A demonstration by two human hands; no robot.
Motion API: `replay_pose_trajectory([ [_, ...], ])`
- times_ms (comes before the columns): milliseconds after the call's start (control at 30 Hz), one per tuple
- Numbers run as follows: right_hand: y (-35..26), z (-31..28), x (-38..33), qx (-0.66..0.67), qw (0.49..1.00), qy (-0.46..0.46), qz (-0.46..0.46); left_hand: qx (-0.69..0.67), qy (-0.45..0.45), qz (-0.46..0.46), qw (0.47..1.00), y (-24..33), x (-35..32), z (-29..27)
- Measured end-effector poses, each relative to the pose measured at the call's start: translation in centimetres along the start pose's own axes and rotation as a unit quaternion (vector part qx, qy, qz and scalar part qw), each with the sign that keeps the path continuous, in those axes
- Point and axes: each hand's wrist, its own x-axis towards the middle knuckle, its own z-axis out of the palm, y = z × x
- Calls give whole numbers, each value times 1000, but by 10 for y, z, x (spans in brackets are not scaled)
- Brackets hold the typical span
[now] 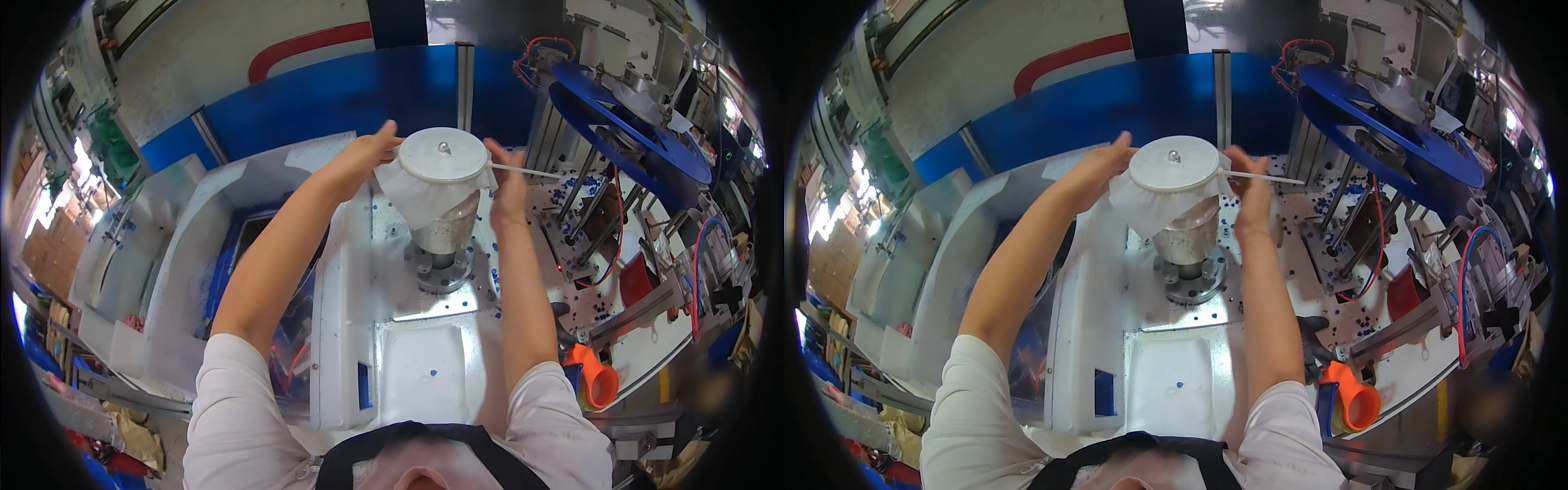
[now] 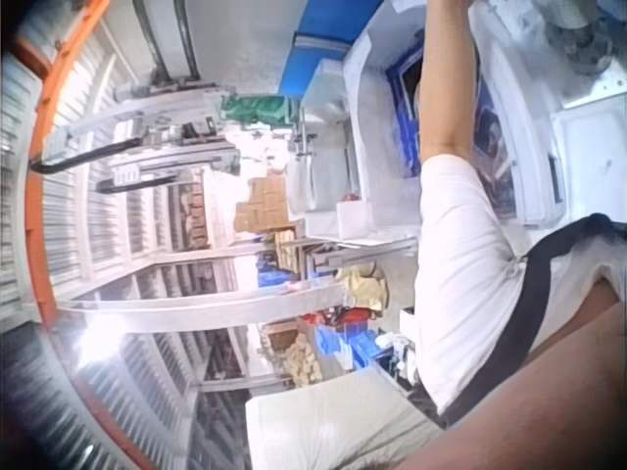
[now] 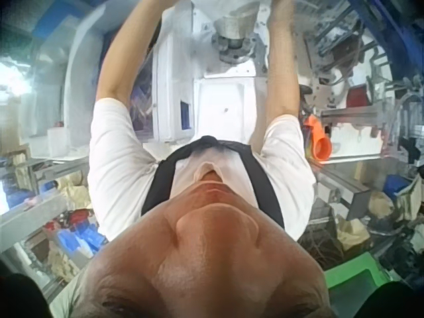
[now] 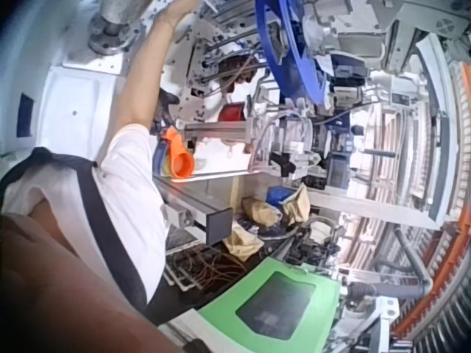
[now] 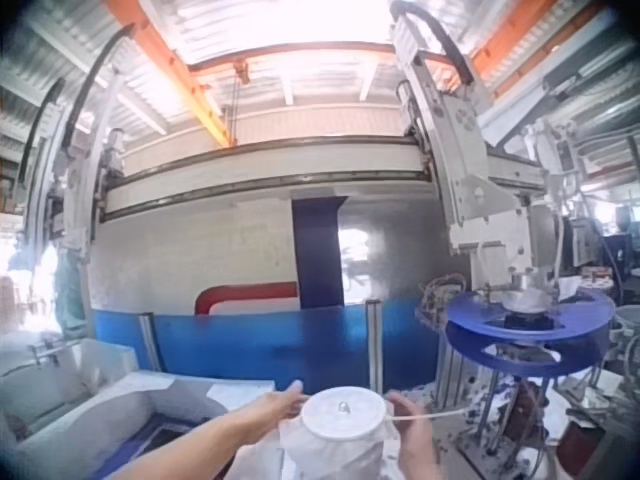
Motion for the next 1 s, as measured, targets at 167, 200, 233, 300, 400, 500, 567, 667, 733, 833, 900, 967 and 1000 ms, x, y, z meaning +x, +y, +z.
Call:
replay_pose_trajectory([
  [167, -19, -5, -2, -19, 977, -21, 212, -103, 0, -130, 986, -19, -14, -18],
  [200, -24, -1, 0, -23, 963, -67, 259, -107, -12, -149, 983, -16, -15, -14],
  [233, -27, 2, 3, -10, 966, -54, 253, -110, -25, -169, 979, -12, -17, -9],
  [300, -35, 6, 12, 12, 971, -26, 236, -176, -9, -162, 971, 3, -21, 6],
  [400, -32, 9, 23, 9, 984, -68, 166, -316, 38, -134, 938, -2, 0, 13],
  [500, -27, 25, 20, 1, 991, -35, 130, -293, 57, -69, 952, -7, 4, 21],
  [567, -31, 32, 13, -16, 992, 14, 124, -232, 97, -28, 968, -10, 3, 28],
  [667, -17, 30, 22, -54, 997, 0, 57, -118, 174, 63, 976, -10, 5, 35],
  [733, -16, 32, 19, -54, 997, 4, 50, -37, 221, 119, 967, -14, 5, 36],
  [833, -16, 34, 16, -56, 997, 9, 42, 43, 256, 159, 953, -19, 5, 36],
  [900, -16, 33, 16, -53, 998, 3, 31, 40, 254, 150, 955, -20, 5, 39],
  [967, -12, 31, 17, -72, 997, 1, 34, 49, 253, 146, 955, -22, 1, 40],
  [1000, -12, 32, 17, -87, 996, 2, 37, 51, 257, 147, 954, -24, 0, 39],
])
